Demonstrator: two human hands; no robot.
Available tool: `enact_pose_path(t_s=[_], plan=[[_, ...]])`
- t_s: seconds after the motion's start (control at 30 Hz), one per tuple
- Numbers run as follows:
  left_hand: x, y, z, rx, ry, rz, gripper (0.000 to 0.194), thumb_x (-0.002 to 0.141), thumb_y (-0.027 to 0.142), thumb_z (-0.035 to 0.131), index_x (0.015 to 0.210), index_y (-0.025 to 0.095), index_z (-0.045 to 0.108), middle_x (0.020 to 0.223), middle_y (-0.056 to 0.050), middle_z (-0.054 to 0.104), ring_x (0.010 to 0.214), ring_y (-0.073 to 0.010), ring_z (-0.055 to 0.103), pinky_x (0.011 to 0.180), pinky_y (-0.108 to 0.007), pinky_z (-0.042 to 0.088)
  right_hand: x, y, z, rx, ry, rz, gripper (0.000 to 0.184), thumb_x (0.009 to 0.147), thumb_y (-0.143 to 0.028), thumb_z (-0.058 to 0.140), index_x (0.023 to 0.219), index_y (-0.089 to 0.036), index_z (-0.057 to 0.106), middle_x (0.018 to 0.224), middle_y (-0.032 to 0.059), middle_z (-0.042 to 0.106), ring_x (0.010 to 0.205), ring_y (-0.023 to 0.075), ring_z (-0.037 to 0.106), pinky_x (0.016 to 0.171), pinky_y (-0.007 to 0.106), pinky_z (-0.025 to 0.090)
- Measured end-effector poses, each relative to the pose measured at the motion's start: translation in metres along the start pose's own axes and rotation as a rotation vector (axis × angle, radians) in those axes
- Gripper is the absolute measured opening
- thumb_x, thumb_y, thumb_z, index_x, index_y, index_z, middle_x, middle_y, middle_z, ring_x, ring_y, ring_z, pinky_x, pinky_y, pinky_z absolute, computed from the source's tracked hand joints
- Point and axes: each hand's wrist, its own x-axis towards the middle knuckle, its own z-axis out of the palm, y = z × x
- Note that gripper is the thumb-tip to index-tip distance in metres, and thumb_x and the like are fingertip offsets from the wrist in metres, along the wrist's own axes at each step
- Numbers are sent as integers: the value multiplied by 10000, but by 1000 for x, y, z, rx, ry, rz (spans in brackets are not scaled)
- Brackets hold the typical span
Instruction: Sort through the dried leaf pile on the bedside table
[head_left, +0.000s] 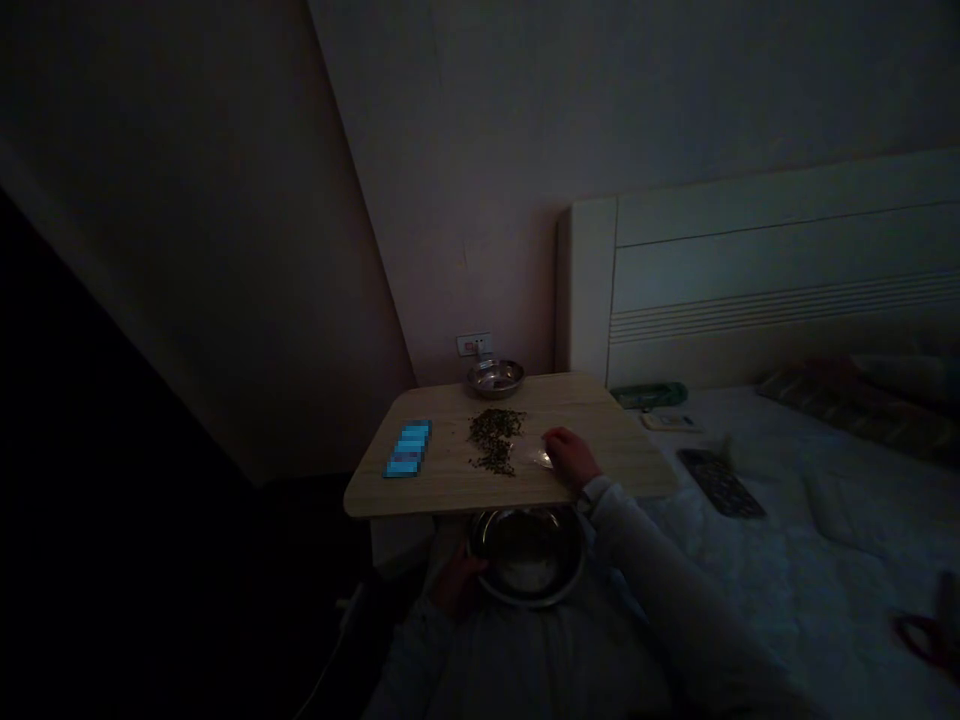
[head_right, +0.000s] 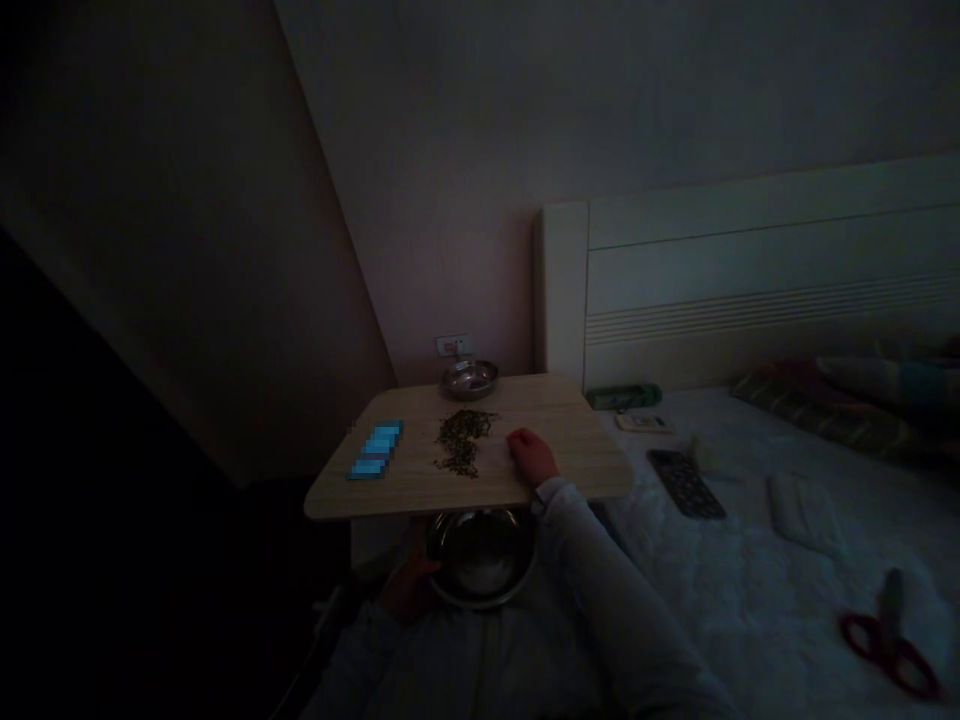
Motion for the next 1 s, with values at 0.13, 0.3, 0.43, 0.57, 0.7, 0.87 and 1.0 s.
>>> enact_pose_path(t_s=[0.13,0.3,0.43,0.57,0.7,0.87,1.0], plan=[[-4,6,7,4,-10,-13,747,543,159,695,1259,275,518,1030,-48,722,1121,-307,582,997,-442,372,-2,1,1,-54,52,-19,239,687,-340,429,755,-194,606,658,18,609,682,165,541,660,275,403],[-10,15,11,38,3,-33,719,549,142,699,1241,261,545,987,-54,730,1117,-315,584,1005,-454,364,-4,7,-3,-82,86,-47,237,724,-335,434,783,-192,613,696,28,627,734,179,561,694,289,419],[-10,15,8,43,-22,-10,717,573,136,689,1259,270,531,1039,-60,718,1147,-309,564,1013,-458,355,-4,9,-2,-118,37,-65,232,735,-312,435,805,-196,624,704,23,632,743,174,564,697,283,418],[-7,9,9,-3,10,0,749,541,136,695,1257,272,521,1037,-51,723,1168,-312,550,1009,-443,367,-5,9,-1,-151,30,-63,246,736,-292,433,830,-187,635,733,35,640,734,172,565,695,284,417],[-7,6,9,-4,63,-44,735,546,153,699,1246,280,515,992,-40,734,1138,-303,576,995,-435,381,-5,10,0,-164,27,-73,246,734,-290,438,832,-193,643,716,26,637,729,171,565,689,282,414],[-7,7,7,-11,66,-34,733,527,153,711,1228,269,529,962,-46,736,1139,-316,570,971,-438,396,-5,9,-1,-133,-24,-90,235,728,-292,454,814,-193,649,719,25,645,726,168,565,692,282,417],[-6,7,9,-23,35,-21,765,510,170,724,1240,271,519,954,-41,735,1129,-312,572,964,-431,401,-9,4,-1,-77,-114,-113,218,715,-280,471,794,-184,650,734,23,659,726,164,569,701,279,427]])
